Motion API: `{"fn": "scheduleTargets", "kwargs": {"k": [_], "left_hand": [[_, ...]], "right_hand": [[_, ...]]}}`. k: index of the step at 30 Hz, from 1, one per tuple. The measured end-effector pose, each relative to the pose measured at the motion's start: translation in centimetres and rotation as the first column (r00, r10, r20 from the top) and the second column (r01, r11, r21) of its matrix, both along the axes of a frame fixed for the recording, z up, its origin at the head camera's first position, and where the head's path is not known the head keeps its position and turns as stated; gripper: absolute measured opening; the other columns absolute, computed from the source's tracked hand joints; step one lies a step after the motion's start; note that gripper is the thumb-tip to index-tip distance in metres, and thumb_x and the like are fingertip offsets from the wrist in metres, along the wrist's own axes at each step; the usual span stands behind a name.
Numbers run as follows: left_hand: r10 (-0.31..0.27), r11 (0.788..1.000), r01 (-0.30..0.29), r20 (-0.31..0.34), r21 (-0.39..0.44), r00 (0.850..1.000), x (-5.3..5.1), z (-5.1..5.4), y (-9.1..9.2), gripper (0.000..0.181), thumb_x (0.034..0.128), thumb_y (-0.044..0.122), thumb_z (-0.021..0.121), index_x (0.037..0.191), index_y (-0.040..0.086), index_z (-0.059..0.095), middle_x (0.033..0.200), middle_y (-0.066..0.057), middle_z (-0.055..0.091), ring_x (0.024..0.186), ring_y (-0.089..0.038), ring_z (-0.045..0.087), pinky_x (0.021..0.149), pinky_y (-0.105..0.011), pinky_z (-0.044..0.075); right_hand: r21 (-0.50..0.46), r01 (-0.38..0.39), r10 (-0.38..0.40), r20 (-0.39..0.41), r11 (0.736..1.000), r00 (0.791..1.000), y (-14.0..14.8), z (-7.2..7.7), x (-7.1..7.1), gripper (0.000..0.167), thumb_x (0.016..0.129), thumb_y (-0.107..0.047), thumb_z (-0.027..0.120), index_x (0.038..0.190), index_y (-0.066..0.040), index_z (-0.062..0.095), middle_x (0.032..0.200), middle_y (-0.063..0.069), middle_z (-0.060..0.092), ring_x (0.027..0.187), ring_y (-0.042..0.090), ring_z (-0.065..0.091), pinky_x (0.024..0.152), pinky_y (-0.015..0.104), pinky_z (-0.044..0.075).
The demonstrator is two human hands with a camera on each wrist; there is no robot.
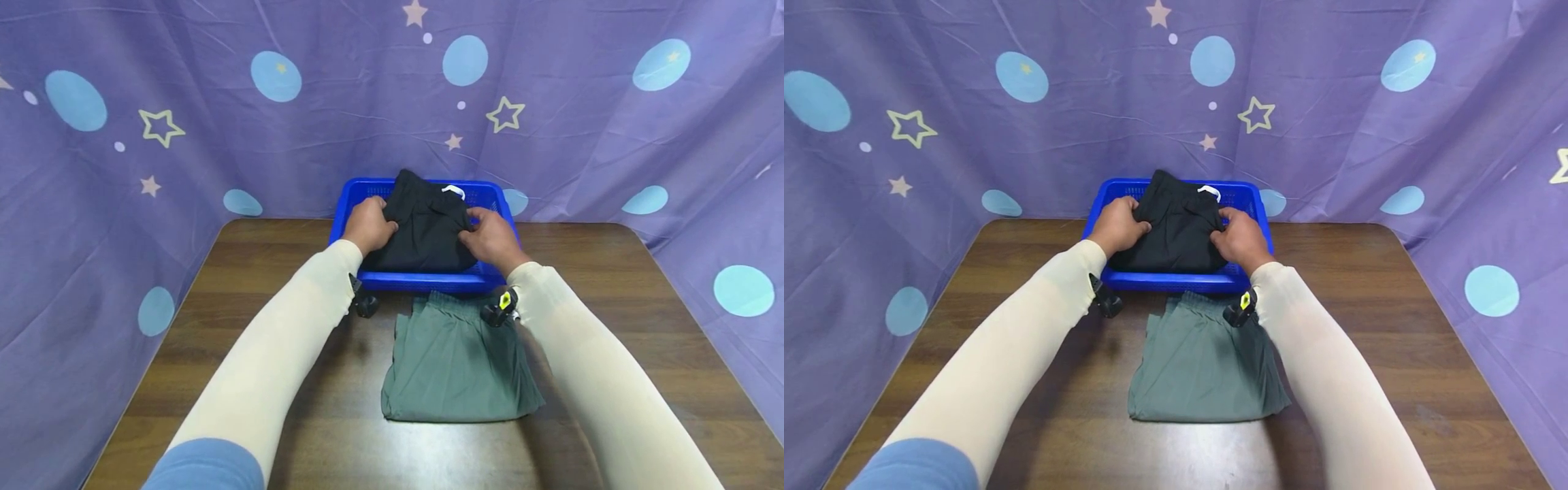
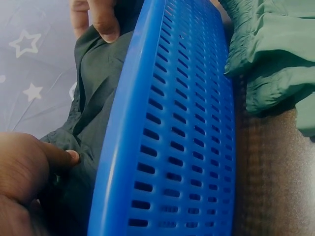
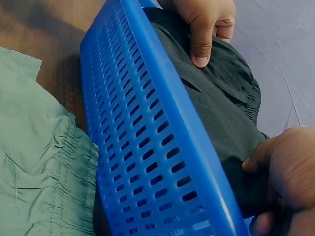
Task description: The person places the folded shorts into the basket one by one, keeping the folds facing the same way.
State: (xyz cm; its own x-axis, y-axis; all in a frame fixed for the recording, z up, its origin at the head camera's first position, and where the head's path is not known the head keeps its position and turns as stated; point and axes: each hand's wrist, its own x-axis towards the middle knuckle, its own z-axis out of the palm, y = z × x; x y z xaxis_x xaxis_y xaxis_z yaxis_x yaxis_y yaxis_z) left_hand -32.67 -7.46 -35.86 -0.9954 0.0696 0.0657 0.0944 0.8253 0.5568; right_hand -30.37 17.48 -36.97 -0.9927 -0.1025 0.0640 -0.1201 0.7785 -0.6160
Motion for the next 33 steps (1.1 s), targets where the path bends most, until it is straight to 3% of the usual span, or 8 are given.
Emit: {"fn": "scheduleTargets", "kwargs": {"k": [16,24,33], "left_hand": [[0.031,0.999,-0.031,0.005,0.010,1.000,-0.5,-1.9,-0.7,0.026,0.0876,0.019,0.080,0.104,0.004,0.068,0.110,-0.015,0.072,0.106,-0.034,0.064,0.092,-0.044,0.049],[0.036,0.999,-0.036,0.027,-0.007,0.999,-0.7,-2.5,-0.4,0.033,0.0885,0.021,0.080,0.113,0.003,0.067,0.119,-0.016,0.070,0.112,-0.034,0.063,0.096,-0.044,0.048],[0.032,0.998,-0.029,0.063,-0.050,0.997,-0.5,-2.8,-0.1,0.041,0.0878,0.021,0.081,0.120,0.001,0.066,0.124,-0.018,0.068,0.116,-0.035,0.062,0.099,-0.044,0.047]], "right_hand": [[0.038,-0.010,0.008,0.047,0.999,0.999,-0.7,-0.6,-0.3,0.055,0.092,-0.014,0.065,0.143,0.003,0.053,0.125,0.022,0.068,0.120,0.037,0.061,0.106,0.048,0.042],[0.049,-0.004,0.001,0.058,0.999,0.998,-0.6,-1.5,-0.6,0.055,0.093,-0.013,0.066,0.143,0.003,0.053,0.119,0.022,0.070,0.115,0.036,0.063,0.103,0.048,0.044],[0.103,0.005,-0.013,0.076,0.995,0.997,-0.6,-1.9,-0.6,0.055,0.093,-0.016,0.068,0.143,0.001,0.055,0.130,0.022,0.065,0.127,0.040,0.056,0.108,0.049,0.041]]}}
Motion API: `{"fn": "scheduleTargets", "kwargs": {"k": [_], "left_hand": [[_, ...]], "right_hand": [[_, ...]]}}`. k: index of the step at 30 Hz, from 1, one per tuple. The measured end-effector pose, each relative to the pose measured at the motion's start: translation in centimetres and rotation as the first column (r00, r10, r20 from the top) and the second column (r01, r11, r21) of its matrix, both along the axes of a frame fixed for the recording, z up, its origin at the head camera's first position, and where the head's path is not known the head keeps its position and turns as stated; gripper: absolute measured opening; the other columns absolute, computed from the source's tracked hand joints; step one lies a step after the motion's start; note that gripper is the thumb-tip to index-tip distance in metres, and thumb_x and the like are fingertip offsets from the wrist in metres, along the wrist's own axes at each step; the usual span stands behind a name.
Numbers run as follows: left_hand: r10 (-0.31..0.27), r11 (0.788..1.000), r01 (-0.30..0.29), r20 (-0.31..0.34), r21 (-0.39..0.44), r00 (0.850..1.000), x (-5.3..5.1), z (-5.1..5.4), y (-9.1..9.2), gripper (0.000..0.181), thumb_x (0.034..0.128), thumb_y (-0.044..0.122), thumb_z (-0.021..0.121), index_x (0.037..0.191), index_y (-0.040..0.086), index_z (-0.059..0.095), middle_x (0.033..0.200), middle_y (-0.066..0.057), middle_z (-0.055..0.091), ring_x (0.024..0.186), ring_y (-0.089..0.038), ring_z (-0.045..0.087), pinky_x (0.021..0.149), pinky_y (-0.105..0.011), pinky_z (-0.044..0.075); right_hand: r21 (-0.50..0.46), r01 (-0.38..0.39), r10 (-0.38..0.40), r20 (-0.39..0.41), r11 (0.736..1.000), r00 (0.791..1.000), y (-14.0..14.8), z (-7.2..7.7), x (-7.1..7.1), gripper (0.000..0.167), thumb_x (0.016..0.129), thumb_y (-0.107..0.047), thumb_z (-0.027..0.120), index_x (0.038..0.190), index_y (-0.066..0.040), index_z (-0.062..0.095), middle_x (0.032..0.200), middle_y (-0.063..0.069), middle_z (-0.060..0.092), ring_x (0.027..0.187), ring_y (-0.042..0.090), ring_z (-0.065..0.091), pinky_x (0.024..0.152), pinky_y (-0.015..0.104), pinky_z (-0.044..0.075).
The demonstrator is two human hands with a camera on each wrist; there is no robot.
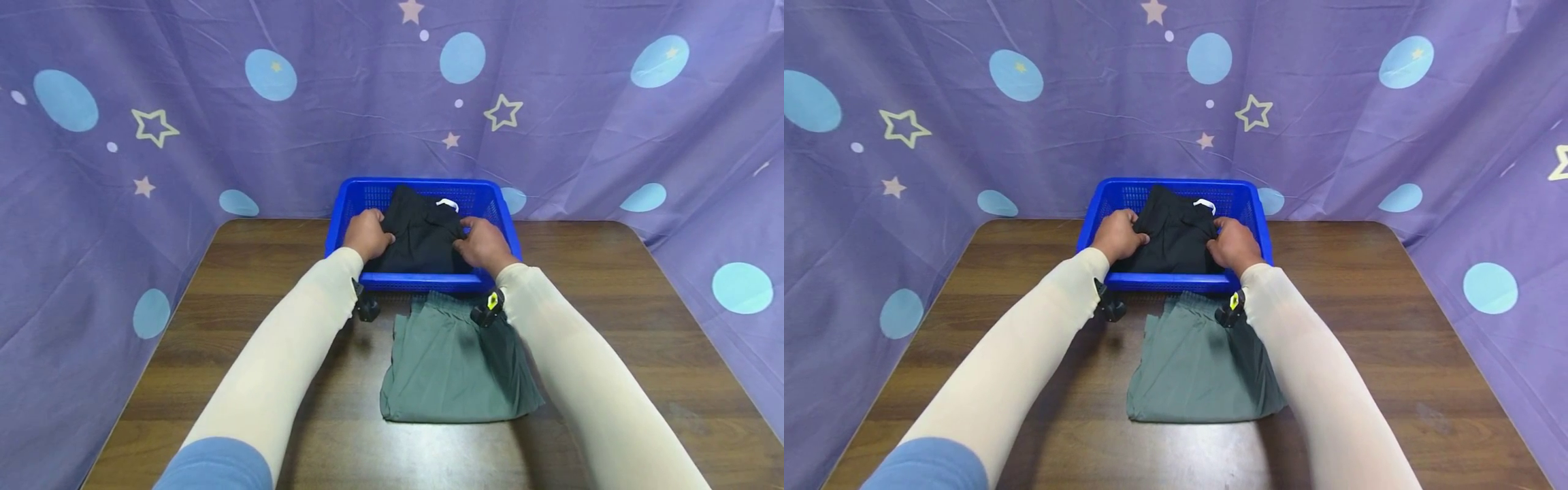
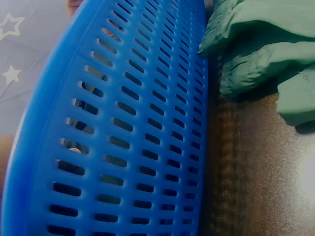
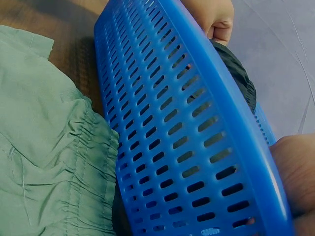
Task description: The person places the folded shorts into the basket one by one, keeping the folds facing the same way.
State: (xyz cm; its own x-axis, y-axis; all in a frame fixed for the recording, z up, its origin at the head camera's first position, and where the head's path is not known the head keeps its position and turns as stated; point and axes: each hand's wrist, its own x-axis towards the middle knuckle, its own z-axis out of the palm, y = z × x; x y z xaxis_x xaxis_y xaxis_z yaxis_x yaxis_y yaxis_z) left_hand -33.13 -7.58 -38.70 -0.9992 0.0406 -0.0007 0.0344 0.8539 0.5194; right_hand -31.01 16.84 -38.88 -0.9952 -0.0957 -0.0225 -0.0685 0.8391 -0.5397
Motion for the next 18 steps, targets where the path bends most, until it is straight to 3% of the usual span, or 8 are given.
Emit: {"fn": "scheduleTargets", "kwargs": {"k": [9,18], "left_hand": [[-0.002,1.000,0.004,0.066,-0.024,0.998,0.0,-0.2,0.1,0.049,0.0894,0.022,0.080,0.129,0.000,0.063,0.132,-0.018,0.065,0.124,-0.035,0.059,0.105,-0.045,0.044],[-0.067,0.990,0.083,0.136,-0.116,0.988,-0.3,-1.1,0.1,0.058,0.0895,0.025,0.080,0.137,-0.001,0.060,0.138,-0.017,0.061,0.130,-0.035,0.055,0.108,-0.044,0.042]], "right_hand": [[0.044,-0.016,0.015,0.028,0.999,1.000,-0.1,-0.1,0.0,0.054,0.093,-0.017,0.070,0.142,0.002,0.056,0.133,0.024,0.063,0.130,0.043,0.053,0.108,0.050,0.040],[0.097,-0.103,0.095,0.090,0.990,0.991,-0.1,-0.3,0.2,0.049,0.092,-0.016,0.071,0.135,0.005,0.059,0.103,0.019,0.073,0.108,0.040,0.066,0.100,0.050,0.047]]}}
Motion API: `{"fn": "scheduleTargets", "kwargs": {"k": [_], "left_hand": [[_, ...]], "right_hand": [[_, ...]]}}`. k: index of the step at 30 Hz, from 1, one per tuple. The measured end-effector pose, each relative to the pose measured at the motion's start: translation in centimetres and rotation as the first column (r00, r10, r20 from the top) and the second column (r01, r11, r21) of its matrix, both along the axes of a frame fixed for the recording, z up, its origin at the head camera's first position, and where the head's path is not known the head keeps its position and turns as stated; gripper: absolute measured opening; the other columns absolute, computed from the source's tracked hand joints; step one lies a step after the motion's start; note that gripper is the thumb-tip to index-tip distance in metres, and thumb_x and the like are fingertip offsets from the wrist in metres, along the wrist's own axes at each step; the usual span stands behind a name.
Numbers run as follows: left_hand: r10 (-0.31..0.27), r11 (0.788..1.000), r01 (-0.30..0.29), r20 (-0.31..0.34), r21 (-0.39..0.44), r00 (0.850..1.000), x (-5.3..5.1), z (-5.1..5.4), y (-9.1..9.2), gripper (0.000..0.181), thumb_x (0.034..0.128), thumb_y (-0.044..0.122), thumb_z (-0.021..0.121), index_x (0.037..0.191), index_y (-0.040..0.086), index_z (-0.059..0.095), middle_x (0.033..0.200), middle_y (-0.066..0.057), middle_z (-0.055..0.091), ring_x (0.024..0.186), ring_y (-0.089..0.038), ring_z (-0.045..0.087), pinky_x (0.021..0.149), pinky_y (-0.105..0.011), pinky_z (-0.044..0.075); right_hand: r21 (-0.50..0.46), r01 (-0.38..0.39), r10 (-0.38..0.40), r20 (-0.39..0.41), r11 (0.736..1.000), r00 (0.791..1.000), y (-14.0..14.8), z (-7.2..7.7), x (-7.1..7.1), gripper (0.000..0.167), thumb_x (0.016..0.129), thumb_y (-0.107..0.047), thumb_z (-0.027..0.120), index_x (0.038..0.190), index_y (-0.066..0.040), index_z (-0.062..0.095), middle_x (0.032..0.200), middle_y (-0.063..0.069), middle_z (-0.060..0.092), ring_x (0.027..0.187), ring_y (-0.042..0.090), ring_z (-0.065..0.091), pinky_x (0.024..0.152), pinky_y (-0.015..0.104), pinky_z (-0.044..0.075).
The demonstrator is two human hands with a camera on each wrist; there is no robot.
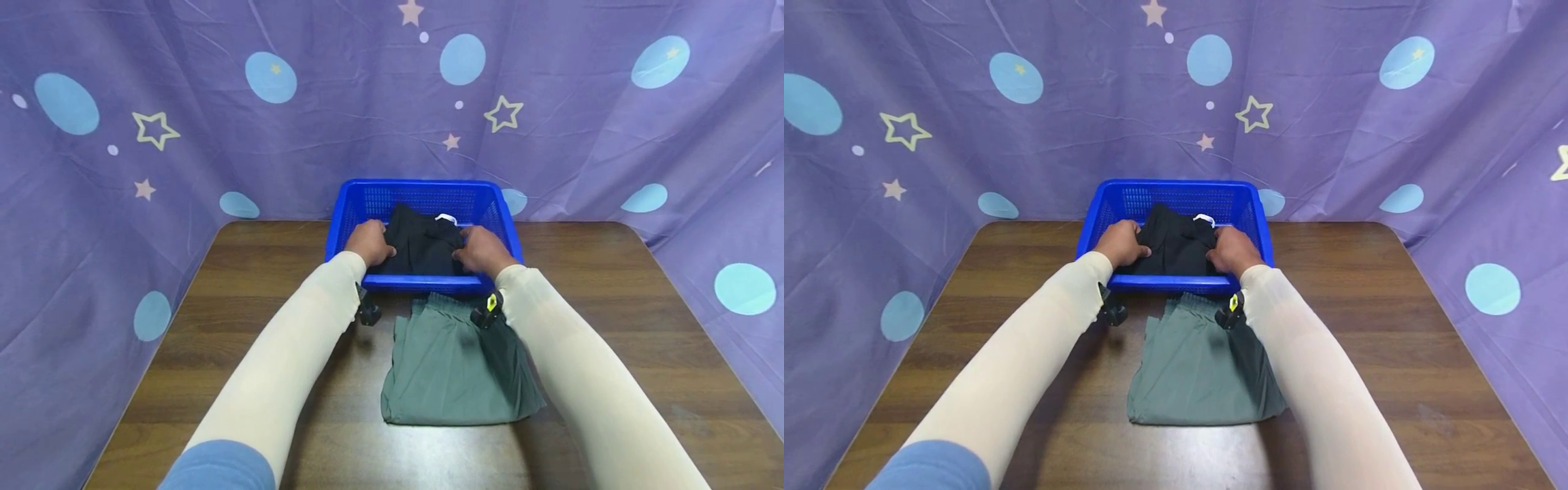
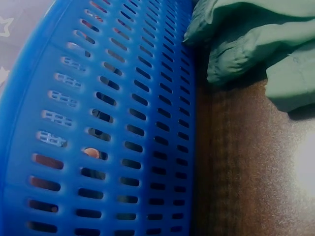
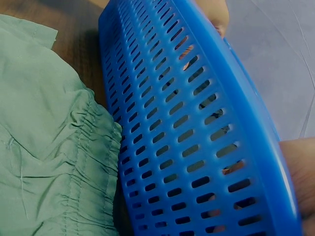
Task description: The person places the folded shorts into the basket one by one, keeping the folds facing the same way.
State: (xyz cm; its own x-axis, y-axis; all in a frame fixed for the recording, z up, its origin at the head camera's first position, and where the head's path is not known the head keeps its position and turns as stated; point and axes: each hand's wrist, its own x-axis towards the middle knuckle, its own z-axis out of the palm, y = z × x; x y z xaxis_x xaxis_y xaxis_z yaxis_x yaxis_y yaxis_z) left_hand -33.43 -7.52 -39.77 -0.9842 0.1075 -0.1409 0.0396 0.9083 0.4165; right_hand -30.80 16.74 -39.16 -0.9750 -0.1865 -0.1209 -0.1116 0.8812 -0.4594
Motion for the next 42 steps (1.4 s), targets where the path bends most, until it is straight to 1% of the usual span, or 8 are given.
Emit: {"fn": "scheduleTargets", "kwargs": {"k": [5,10,13,18,25,30,34,42], "left_hand": [[0.011,1.000,-0.011,0.006,0.002,1.000,-0.2,-0.3,-0.1,0.058,0.0889,0.027,0.081,0.136,-0.001,0.061,0.137,-0.017,0.062,0.129,-0.036,0.055,0.108,-0.045,0.043],[0.027,1.000,-0.027,0.037,-0.010,0.999,-0.4,-0.6,-0.2,0.056,0.0891,0.031,0.081,0.131,-0.002,0.064,0.132,-0.018,0.064,0.123,-0.036,0.059,0.105,-0.046,0.045],[0.031,0.999,-0.030,0.053,-0.027,0.998,-0.4,-0.7,-0.3,0.053,0.0877,0.034,0.082,0.122,-0.003,0.066,0.125,-0.019,0.066,0.115,-0.035,0.062,0.100,-0.046,0.048],[0.037,0.999,-0.035,0.073,-0.024,0.997,-0.3,-0.6,-0.4,0.054,0.0859,0.032,0.084,0.120,-0.005,0.064,0.124,-0.021,0.065,0.110,-0.034,0.062,0.098,-0.046,0.049],[0.044,0.998,-0.043,0.005,-0.048,0.999,-0.1,0.0,-0.7,0.052,0.0811,0.016,0.086,0.123,-0.003,0.061,0.125,-0.021,0.066,0.116,-0.038,0.062,0.099,-0.048,0.049],[0.031,0.997,-0.033,-0.019,-0.066,0.999,0.4,0.2,-0.6,0.048,0.0843,0.009,0.078,0.127,-0.001,0.058,0.125,-0.022,0.066,0.118,-0.040,0.062,0.099,-0.049,0.049],[0.009,0.998,-0.012,-0.059,-0.056,0.998,1.1,1.1,-0.6,0.042,0.0882,0.005,0.069,0.129,0.001,0.058,0.125,-0.020,0.066,0.116,-0.038,0.062,0.097,-0.049,0.050],[-0.074,0.996,0.081,-0.195,0.027,0.978,3.7,4.4,-0.8,0.043,0.0973,0.021,0.069,0.136,0.006,0.058,0.130,-0.016,0.064,0.124,-0.033,0.057,0.105,-0.046,0.044]], "right_hand": [[-0.002,-0.001,0.001,0.029,1.000,1.000,-0.1,0.1,0.1,0.048,0.092,-0.016,0.070,0.133,0.005,0.059,0.088,0.015,0.074,0.103,0.039,0.068,0.099,0.048,0.048],[0.004,-0.016,0.016,0.037,1.000,0.999,0.0,-0.1,-0.1,0.026,0.090,-0.016,0.070,0.109,0.002,0.065,0.080,0.011,0.071,0.090,0.037,0.069,0.091,0.047,0.051],[0.015,-0.025,0.025,0.033,1.000,0.999,0.0,-0.3,-0.1,0.021,0.089,-0.017,0.069,0.101,0.000,0.064,0.083,0.012,0.070,0.090,0.037,0.068,0.089,0.048,0.051],[0.039,-0.019,0.018,0.017,0.999,1.000,0.1,-0.3,-0.1,0.026,0.088,-0.021,0.069,0.102,0.000,0.065,0.096,0.018,0.070,0.096,0.038,0.066,0.091,0.051,0.050],[0.072,0.085,-0.086,0.016,0.994,0.996,-0.1,0.2,0.5,0.030,0.089,-0.019,0.065,0.107,0.005,0.068,0.115,0.028,0.067,0.105,0.043,0.064,0.092,0.057,0.050],[0.084,0.113,-0.112,-0.008,0.990,0.994,-0.1,0.1,0.7,0.033,0.090,-0.021,0.066,0.109,0.006,0.068,0.116,0.029,0.067,0.106,0.044,0.065,0.090,0.058,0.051],[0.097,0.119,-0.114,-0.051,0.988,0.992,0.3,0.5,0.9,0.026,0.086,-0.019,0.068,0.100,0.002,0.068,0.107,0.026,0.070,0.099,0.042,0.066,0.084,0.057,0.053],[0.020,0.131,-0.126,-0.145,0.991,0.981,1.7,3.0,2.0,0.046,0.090,-0.020,0.062,0.133,-0.003,0.062,0.124,0.021,0.067,0.114,0.042,0.063,0.089,0.059,0.050]]}}
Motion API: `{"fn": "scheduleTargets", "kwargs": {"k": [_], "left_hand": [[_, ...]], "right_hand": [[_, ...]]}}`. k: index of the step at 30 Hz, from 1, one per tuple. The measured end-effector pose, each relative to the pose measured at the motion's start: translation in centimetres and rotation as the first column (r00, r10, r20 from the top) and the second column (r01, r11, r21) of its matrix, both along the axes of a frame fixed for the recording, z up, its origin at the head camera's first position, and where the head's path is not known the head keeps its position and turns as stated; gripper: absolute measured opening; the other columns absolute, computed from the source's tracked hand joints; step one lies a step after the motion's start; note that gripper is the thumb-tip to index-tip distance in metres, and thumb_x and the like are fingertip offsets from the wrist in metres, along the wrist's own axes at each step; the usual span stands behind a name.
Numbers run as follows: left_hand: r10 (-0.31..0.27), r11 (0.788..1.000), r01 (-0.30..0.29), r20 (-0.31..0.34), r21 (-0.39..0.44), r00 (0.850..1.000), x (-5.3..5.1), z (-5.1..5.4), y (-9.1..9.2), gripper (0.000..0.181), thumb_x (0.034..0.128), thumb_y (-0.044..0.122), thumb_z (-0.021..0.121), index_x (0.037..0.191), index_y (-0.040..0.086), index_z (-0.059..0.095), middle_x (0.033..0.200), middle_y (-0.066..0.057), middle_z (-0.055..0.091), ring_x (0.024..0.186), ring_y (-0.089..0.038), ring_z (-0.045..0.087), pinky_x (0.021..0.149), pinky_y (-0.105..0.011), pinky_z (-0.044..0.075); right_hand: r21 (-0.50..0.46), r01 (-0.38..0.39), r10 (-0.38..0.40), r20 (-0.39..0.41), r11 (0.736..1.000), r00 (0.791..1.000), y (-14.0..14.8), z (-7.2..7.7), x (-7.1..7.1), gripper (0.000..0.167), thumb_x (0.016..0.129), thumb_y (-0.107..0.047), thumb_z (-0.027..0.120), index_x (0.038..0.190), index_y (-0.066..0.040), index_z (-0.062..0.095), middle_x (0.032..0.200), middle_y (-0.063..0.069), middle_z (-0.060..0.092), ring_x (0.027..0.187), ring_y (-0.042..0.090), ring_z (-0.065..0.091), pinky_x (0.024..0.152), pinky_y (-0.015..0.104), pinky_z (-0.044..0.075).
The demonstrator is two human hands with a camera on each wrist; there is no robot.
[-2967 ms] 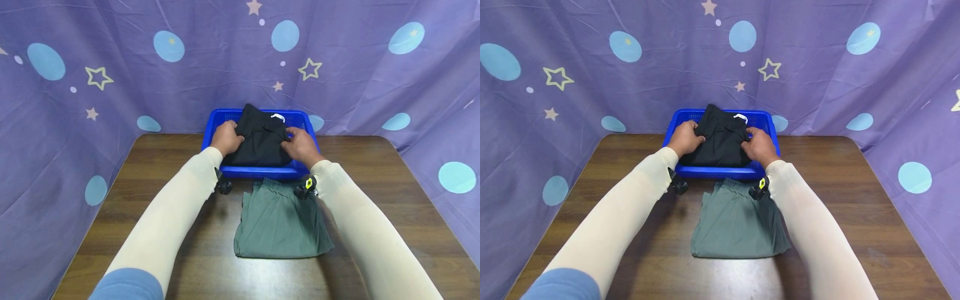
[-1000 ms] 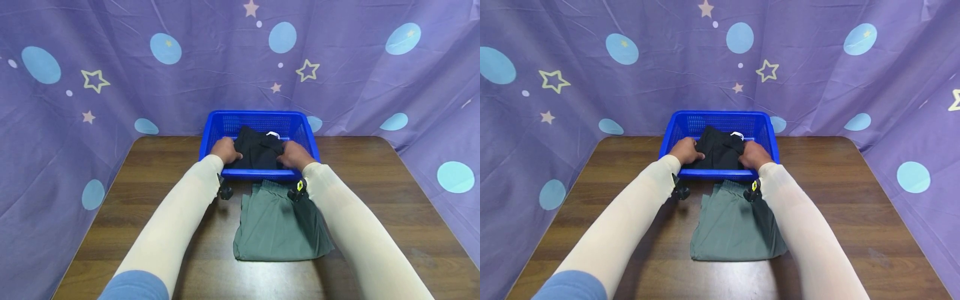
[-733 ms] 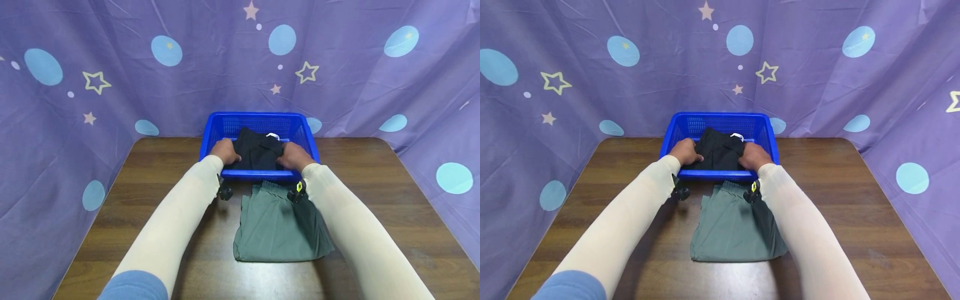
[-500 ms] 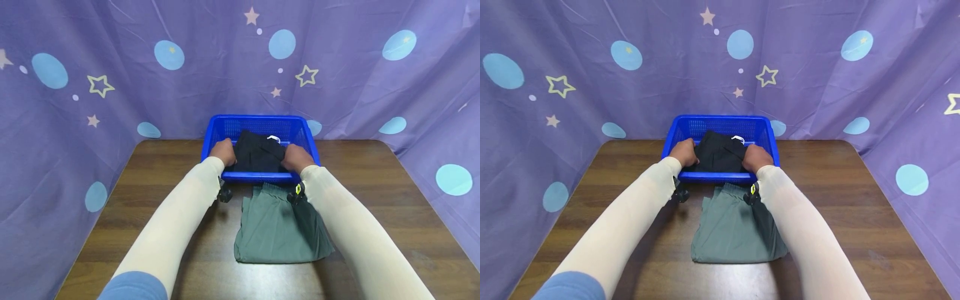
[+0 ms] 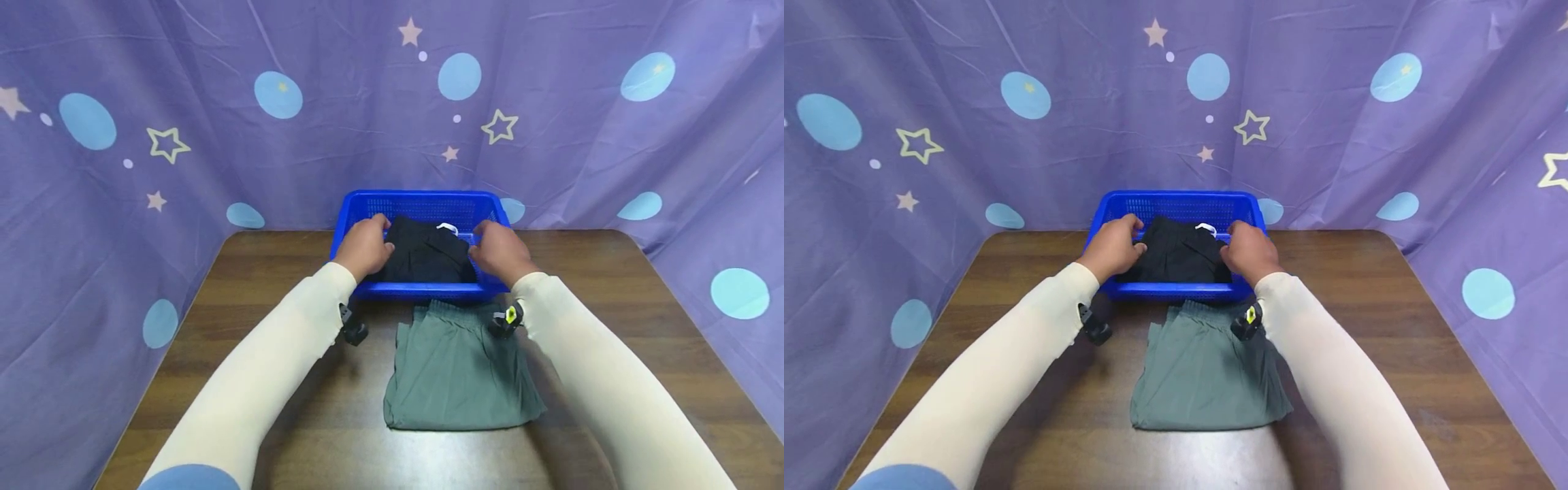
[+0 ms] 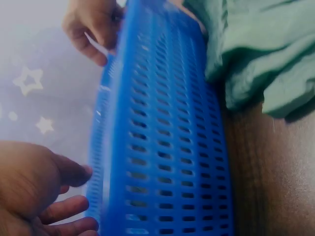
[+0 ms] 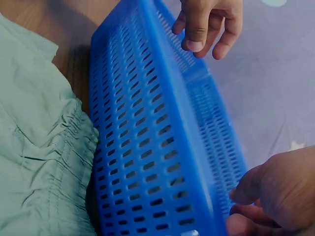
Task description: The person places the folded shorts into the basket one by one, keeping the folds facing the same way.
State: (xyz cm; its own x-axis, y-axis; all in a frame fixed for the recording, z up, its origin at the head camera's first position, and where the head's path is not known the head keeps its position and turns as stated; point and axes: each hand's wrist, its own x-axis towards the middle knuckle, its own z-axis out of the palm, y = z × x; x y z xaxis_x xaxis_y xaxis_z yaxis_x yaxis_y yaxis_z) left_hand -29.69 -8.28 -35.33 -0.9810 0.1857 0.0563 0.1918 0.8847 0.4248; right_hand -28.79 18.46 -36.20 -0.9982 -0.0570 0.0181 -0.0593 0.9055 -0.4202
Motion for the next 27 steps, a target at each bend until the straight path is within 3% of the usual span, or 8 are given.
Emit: {"fn": "scheduleTargets", "kwargs": {"k": [5,11,20,27], "left_hand": [[-0.029,0.998,0.032,-0.045,0.048,0.999,2.3,1.5,0.1,0.040,0.0986,0.027,0.068,0.133,0.007,0.060,0.122,-0.013,0.067,0.114,-0.030,0.061,0.098,-0.046,0.048],[-0.087,0.995,0.092,-0.097,0.049,0.992,4.4,2.3,0.4,0.038,0.0987,0.028,0.068,0.130,0.007,0.062,0.122,-0.012,0.067,0.114,-0.028,0.062,0.097,-0.045,0.048],[-0.145,0.985,0.156,-0.142,0.074,0.979,7.3,2.9,0.5,0.037,0.0993,0.028,0.068,0.130,0.008,0.063,0.127,-0.009,0.066,0.119,-0.026,0.060,0.102,-0.043,0.047],[-0.191,0.975,0.209,-0.195,0.075,0.962,9.7,2.9,0.5,0.033,0.0976,0.026,0.070,0.125,0.007,0.066,0.120,-0.008,0.068,0.115,-0.026,0.062,0.099,-0.042,0.048]], "right_hand": [[-0.029,-0.011,0.009,-0.070,1.000,0.997,0.6,0.9,1.2,0.045,0.094,-0.023,0.058,0.134,-0.004,0.061,0.114,0.016,0.072,0.105,0.037,0.067,0.085,0.056,0.051],[-0.025,-0.031,0.028,-0.137,0.999,0.990,0.6,1.9,3.1,0.045,0.096,-0.027,0.057,0.136,-0.008,0.059,0.110,0.013,0.074,0.098,0.034,0.069,0.079,0.055,0.052],[-0.015,-0.066,0.062,-0.198,0.998,0.978,1.0,3.7,6.2,0.046,0.096,-0.028,0.059,0.138,-0.010,0.058,0.110,0.011,0.075,0.096,0.033,0.071,0.074,0.054,0.052],[-0.020,-0.112,0.104,-0.242,0.993,0.965,2.5,3.6,8.8,0.045,0.097,-0.028,0.062,0.137,-0.008,0.058,0.105,0.012,0.075,0.089,0.033,0.072,0.069,0.051,0.052]]}}
